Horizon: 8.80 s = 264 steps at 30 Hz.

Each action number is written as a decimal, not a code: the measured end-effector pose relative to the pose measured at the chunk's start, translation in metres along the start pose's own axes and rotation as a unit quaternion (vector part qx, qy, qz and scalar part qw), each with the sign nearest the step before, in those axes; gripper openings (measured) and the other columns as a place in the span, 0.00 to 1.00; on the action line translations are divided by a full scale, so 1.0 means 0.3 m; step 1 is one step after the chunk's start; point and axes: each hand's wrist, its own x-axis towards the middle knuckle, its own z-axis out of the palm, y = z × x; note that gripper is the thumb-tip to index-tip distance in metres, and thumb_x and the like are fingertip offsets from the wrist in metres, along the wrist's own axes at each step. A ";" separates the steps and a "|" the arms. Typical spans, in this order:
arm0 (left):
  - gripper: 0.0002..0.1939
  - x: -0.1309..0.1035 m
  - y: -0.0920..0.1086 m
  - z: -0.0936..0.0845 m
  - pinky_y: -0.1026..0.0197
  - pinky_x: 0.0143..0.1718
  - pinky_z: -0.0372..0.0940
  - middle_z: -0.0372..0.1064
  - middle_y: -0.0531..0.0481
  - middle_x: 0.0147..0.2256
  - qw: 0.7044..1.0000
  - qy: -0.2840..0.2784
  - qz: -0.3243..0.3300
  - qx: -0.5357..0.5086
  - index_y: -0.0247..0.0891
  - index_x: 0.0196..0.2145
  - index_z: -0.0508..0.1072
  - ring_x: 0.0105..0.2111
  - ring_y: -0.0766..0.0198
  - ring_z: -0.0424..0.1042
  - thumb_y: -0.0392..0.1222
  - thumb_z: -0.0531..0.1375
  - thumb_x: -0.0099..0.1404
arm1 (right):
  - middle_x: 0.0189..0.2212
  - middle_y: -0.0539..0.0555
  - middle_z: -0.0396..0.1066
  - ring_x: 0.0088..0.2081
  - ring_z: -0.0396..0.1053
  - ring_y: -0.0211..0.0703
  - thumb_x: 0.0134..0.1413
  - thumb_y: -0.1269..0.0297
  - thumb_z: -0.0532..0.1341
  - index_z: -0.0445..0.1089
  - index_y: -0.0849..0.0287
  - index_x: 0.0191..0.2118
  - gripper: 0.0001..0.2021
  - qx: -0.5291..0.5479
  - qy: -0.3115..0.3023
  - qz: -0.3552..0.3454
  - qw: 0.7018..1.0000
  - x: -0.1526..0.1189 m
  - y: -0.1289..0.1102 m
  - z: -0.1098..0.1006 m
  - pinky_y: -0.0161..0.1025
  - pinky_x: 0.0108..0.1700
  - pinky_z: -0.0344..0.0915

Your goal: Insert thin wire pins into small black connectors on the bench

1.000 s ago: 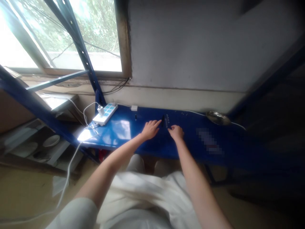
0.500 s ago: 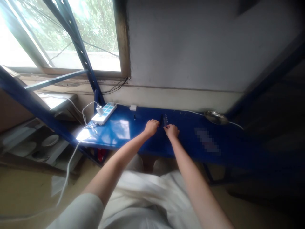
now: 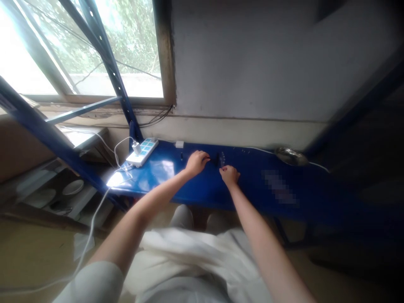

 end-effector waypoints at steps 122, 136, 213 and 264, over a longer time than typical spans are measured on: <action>0.32 -0.002 0.071 0.159 0.42 0.51 0.49 0.49 0.41 0.59 0.959 -0.230 -0.036 0.162 0.44 0.63 0.44 0.53 0.48 0.54 0.34 0.46 0.62 | 0.29 0.58 0.72 0.34 0.66 0.50 0.40 0.63 0.60 0.72 0.58 0.28 0.07 0.058 0.115 0.007 0.992 0.062 0.064 0.061 0.47 0.37 0.59; 0.09 0.026 0.043 0.204 0.54 0.39 0.57 0.70 0.45 0.39 0.982 -0.106 -0.107 0.116 0.36 0.37 0.70 0.41 0.55 0.65 0.39 0.52 0.63 | 0.28 0.58 0.72 0.35 0.67 0.50 0.38 0.61 0.63 0.72 0.58 0.25 0.06 0.046 0.087 0.020 0.995 0.093 0.038 0.093 0.50 0.39 0.59; 0.09 0.181 -0.210 -0.072 0.46 0.52 0.45 0.68 0.39 0.42 0.925 -0.234 -0.079 0.288 0.34 0.32 0.76 0.47 0.50 0.60 0.32 0.57 0.54 | 0.31 0.51 0.73 0.31 0.67 0.40 0.49 0.65 0.57 0.71 0.57 0.31 0.06 0.046 -0.039 -0.197 0.979 -0.063 -0.132 -0.201 0.38 0.36 0.55; 0.27 0.081 0.047 0.186 0.49 0.50 0.51 0.56 0.39 0.56 0.938 -0.296 -0.016 0.180 0.39 0.62 0.45 0.53 0.51 0.57 0.38 0.45 0.66 | 0.49 0.56 0.67 0.50 0.62 0.51 0.51 0.63 0.57 0.70 0.57 0.44 0.14 -0.091 -0.115 -0.113 0.983 0.003 0.020 -0.231 0.46 0.48 0.59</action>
